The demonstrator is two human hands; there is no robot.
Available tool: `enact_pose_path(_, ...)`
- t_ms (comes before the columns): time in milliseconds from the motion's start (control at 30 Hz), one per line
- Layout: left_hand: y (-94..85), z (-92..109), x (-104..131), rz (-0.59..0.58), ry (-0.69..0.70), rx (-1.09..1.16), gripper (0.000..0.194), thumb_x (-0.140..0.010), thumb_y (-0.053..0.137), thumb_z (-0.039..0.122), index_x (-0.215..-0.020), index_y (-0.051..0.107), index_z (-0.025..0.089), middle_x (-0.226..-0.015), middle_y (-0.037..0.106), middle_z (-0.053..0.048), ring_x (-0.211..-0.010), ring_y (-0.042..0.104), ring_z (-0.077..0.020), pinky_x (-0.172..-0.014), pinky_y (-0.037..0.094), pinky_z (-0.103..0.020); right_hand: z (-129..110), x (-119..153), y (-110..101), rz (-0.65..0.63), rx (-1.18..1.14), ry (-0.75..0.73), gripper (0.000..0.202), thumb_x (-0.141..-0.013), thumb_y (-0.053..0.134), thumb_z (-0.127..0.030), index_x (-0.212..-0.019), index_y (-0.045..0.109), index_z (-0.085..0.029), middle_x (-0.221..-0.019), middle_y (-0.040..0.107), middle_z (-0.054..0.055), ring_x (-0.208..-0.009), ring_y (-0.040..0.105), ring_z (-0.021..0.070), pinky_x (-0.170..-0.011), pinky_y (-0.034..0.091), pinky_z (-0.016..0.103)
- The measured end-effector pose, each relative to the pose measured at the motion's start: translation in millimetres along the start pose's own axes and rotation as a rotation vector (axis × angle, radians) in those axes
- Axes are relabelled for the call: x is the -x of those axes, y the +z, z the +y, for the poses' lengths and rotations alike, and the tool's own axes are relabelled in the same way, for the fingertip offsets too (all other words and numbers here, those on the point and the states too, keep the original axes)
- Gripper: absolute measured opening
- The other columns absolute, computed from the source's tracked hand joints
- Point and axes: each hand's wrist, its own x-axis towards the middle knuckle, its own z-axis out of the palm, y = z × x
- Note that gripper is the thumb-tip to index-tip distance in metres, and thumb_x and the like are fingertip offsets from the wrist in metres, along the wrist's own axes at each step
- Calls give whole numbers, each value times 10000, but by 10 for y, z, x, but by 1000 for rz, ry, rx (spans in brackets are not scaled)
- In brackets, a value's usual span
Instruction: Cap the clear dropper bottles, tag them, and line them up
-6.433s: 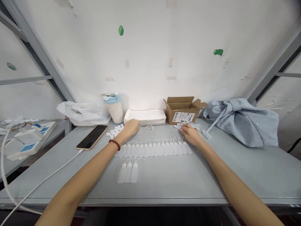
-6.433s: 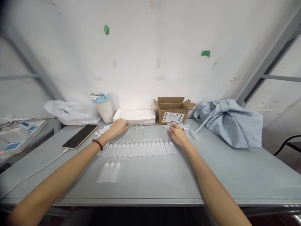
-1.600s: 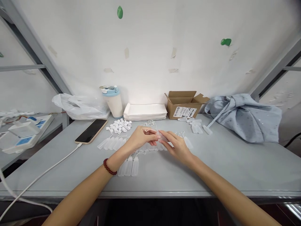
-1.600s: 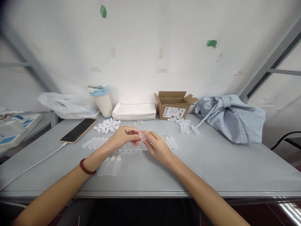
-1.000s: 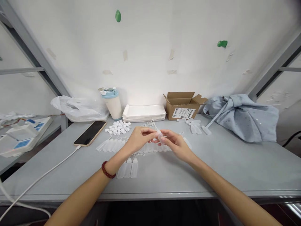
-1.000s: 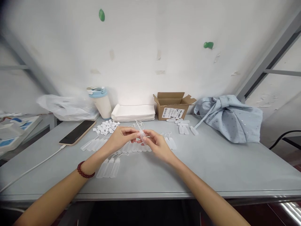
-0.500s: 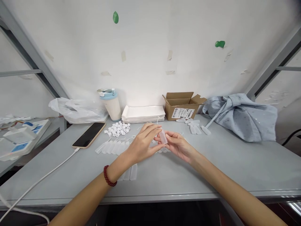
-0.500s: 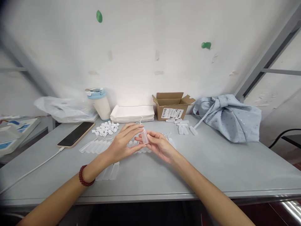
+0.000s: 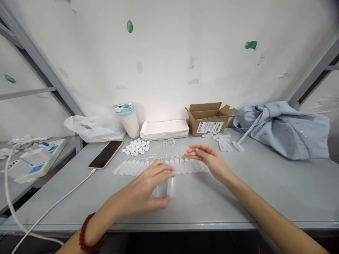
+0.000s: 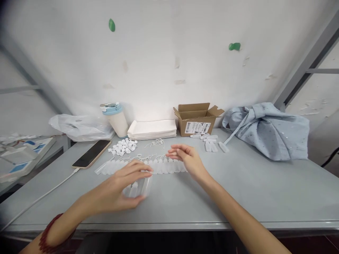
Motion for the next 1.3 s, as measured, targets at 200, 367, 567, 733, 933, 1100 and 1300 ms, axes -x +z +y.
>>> enact_pose_path(200, 64, 37, 253, -176, -151, 54, 416, -744, 594, 143, -1151, 540, 208, -1187, 557, -62, -1143, 454, -203, -936, 460, -328, -125, -33, -78, 164, 12, -41, 141, -690, 688, -284, -762, 655, -167, -762, 682, 50, -715, 686, 193, -748, 535, 351)
enact_pose_path(367, 65, 12, 206, -246, -186, 55, 383, -718, 593, 143, -1097, 575, 199, -1098, 587, -51, -1082, 477, -211, -897, 472, -330, -115, -34, -92, 165, 52, -51, 142, -702, 671, -287, -779, 650, -169, -754, 664, 46, -664, 663, 177, -658, 527, 324)
enact_pose_path(567, 61, -4, 207, -255, -203, -14, 340, -736, 576, 148, -1074, 577, 188, -1076, 586, -59, -1062, 475, -221, -870, 466, -335, -112, -38, -122, 176, 73, -67, 160, -706, 657, -292, -805, 653, -166, -755, 659, 39, -629, 638, 153, -618, 508, 302)
enact_pose_path(733, 78, -51, 215, -259, -218, -21, 328, -748, 573, 163, -1074, 551, 197, -1078, 563, -59, -1070, 465, -220, -865, 463, -330, -118, -32, -112, 187, 87, -71, 150, -705, 647, -288, -794, 652, -167, -730, 650, 35, -585, 611, 141, -590, 493, 305)
enact_pose_path(933, 75, -54, 194, -269, -234, -39, 303, -747, 559, 148, -1046, 536, 192, -1074, 542, -56, -1064, 461, -216, -858, 460, -328, -127, -32, -102, 194, 99, -79, 161, -700, 645, -297, -794, 648, -167, -719, 642, 32, -566, 592, 133, -568, 489, 300)
enact_pose_path(1100, 77, -51, 195, -259, -214, -67, 322, -732, 555, 129, -1048, 534, 190, -1084, 541, -58, -1070, 460, -219, -861, 461, -328, -125, -48, -117, 209, 116, -89, 160, -699, 637, -300, -787, 639, -166, -708, 632, 27, -551, 580, 127, -550, 483, 292)
enact_pose_path(1300, 12, -24, 183, -210, -167, -68, 336, -736, 593, 173, -1070, 559, 201, -1098, 562, -64, -1057, 488, -223, -851, 473, -325, -103, -107, -157, 233, 172, -119, 144, -711, 613, -287, -794, 626, -171, -704, 626, 22, -551, 574, 125, -562, 493, 303)
